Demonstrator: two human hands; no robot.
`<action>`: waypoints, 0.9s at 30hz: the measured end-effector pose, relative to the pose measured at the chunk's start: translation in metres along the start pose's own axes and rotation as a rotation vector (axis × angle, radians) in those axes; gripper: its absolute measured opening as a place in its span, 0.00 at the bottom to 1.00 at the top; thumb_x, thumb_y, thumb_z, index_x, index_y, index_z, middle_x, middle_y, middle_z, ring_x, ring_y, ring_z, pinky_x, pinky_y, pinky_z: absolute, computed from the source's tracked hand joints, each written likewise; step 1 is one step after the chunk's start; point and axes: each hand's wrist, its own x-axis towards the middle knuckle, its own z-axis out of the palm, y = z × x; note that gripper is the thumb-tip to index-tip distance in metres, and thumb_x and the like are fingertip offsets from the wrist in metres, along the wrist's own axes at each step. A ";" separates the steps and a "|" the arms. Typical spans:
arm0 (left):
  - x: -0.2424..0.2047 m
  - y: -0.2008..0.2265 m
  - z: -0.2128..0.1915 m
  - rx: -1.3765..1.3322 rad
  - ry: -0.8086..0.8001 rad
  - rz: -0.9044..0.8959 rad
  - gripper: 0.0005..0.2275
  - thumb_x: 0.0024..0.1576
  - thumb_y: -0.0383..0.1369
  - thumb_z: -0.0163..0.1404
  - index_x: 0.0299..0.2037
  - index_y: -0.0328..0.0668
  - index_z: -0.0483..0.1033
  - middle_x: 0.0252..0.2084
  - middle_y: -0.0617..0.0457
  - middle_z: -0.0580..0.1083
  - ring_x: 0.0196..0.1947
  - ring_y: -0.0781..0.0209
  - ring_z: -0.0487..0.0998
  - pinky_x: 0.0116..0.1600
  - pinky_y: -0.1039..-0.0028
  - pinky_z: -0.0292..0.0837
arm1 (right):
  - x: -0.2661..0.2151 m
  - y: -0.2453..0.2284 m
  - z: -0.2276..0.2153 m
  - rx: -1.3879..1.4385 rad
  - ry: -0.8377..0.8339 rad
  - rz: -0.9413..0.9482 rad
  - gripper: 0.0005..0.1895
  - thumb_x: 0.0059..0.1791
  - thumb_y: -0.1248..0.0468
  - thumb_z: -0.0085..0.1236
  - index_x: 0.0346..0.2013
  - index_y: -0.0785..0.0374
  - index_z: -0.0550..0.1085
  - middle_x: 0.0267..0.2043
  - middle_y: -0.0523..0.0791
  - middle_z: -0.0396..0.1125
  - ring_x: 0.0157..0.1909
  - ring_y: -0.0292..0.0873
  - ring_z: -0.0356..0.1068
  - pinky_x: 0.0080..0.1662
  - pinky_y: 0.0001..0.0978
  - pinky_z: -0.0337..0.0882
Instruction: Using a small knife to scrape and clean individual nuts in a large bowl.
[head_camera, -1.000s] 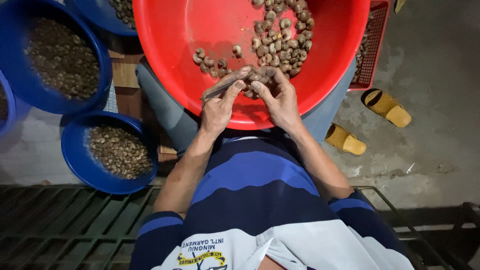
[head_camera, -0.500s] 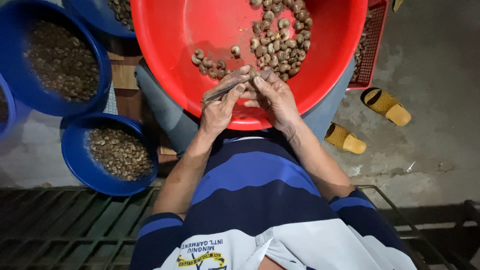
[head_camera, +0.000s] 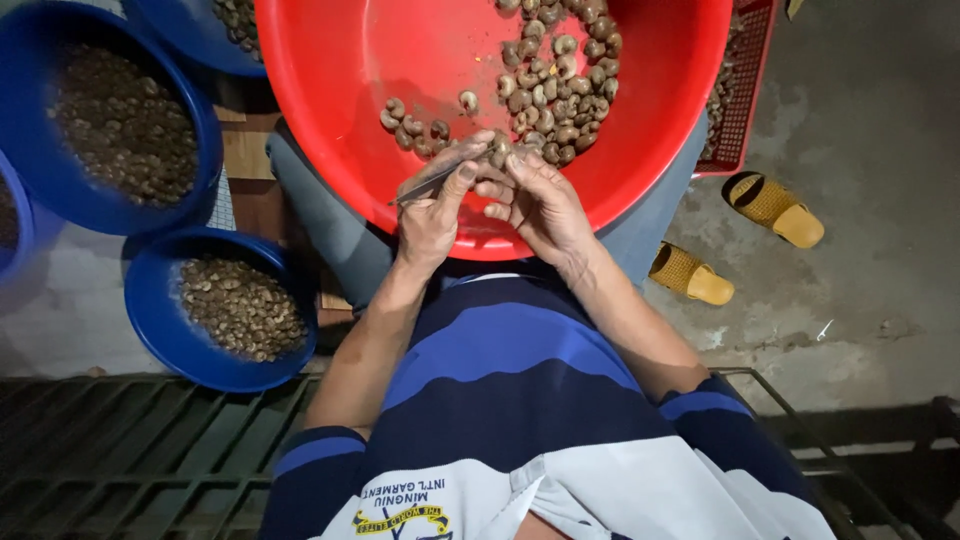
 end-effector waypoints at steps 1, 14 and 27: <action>0.000 0.001 0.000 -0.010 0.008 0.005 0.10 0.66 0.26 0.51 0.52 0.24 0.77 0.55 0.33 0.76 0.60 0.40 0.75 0.63 0.49 0.72 | -0.001 0.000 0.001 0.005 -0.005 -0.002 0.09 0.56 0.61 0.54 0.47 0.60 0.77 0.51 0.53 0.76 0.48 0.46 0.80 0.45 0.38 0.82; -0.004 0.010 -0.002 0.054 0.039 -0.121 0.10 0.68 0.28 0.48 0.52 0.24 0.76 0.53 0.31 0.77 0.58 0.41 0.77 0.64 0.51 0.74 | -0.023 -0.065 0.006 -0.502 0.223 -0.553 0.11 0.50 0.66 0.64 0.45 0.65 0.73 0.38 0.53 0.72 0.34 0.45 0.78 0.37 0.36 0.81; -0.005 0.012 -0.004 0.021 0.068 -0.425 0.13 0.66 0.33 0.50 0.55 0.32 0.74 0.48 0.45 0.79 0.51 0.56 0.83 0.53 0.75 0.80 | -0.050 -0.147 -0.152 -0.536 0.795 -0.617 0.13 0.51 0.64 0.58 0.48 0.67 0.71 0.35 0.45 0.68 0.28 0.35 0.66 0.34 0.26 0.74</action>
